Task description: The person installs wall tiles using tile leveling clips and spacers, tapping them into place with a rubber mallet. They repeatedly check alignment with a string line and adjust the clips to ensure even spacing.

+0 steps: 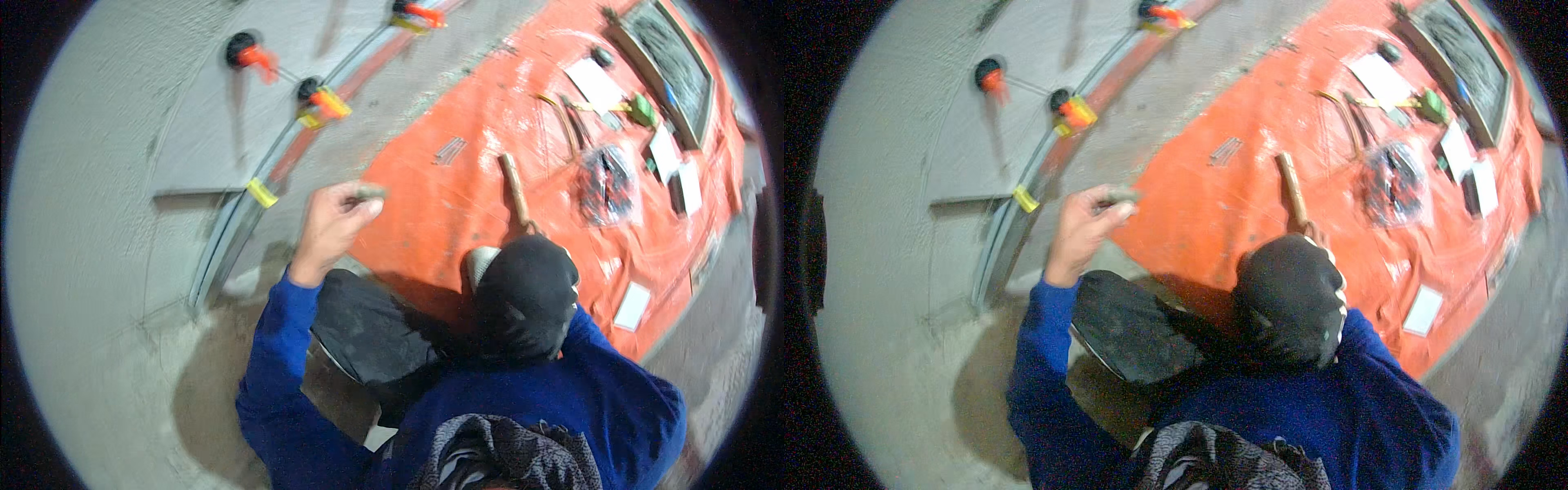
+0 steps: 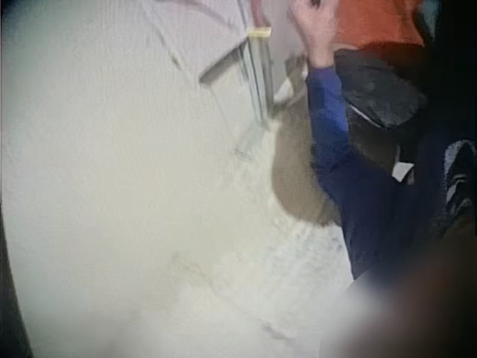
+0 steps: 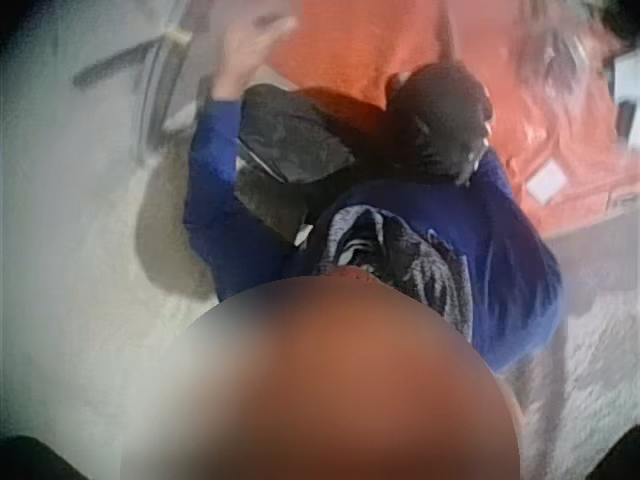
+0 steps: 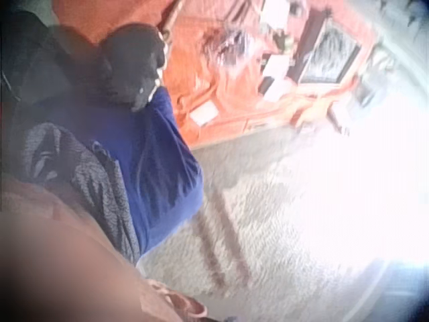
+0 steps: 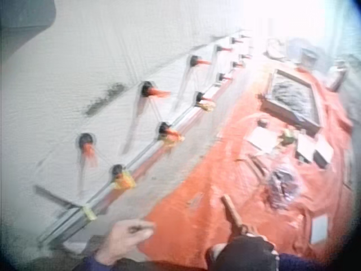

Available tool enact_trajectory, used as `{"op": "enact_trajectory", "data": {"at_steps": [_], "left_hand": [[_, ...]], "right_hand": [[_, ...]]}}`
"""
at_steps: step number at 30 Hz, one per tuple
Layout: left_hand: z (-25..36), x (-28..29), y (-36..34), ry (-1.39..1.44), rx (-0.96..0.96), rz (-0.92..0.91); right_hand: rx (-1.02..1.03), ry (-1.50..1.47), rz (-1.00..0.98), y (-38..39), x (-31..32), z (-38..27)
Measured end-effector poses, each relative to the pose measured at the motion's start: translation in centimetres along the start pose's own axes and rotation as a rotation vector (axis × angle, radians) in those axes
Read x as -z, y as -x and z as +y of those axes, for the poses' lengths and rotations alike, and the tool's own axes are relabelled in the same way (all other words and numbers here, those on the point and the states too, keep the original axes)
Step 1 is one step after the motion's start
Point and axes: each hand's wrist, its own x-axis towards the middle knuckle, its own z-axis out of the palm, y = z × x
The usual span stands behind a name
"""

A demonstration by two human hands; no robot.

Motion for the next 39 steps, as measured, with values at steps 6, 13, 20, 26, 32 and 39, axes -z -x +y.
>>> {"op": "enact_trajectory", "data": {"at_steps": [6, 13, 20, 26, 32, 39], "left_hand": [[-0.6, -1.2, -2.4, -0.12, 0.113, -0.086], [-3.1, -0.9, -5.6, 0.526, 0.05, 0.286], [-3.0, -3.0, -6.1, 1.118, -0.253, 0.599], [-1.6, -1.6, -5.1, 1.302, -0.304, 0.697], [-1.3, -0.5, -5.7, 1.357, -0.322, 0.747], [-0.3, -1.3, -5.6, 1.342, -0.441, 0.936]], "right_hand": [[-0.005, 0.083, -0.044, -0.4, -0.9, 1.8], [0.021, -0.074, -0.054, -0.9, 0.7, 3.2], [0.339, -0.971, -0.414, -2.8, 12.0, -3.7], [0.284, -1.711, -0.24, 6.5, 13.3, -9.0], [0.33, -1.811, -0.078, 11.6, 11.6, -12.2], [0.402, -1.223, 0.213, 15.4, 9.4, -15.3]]}}
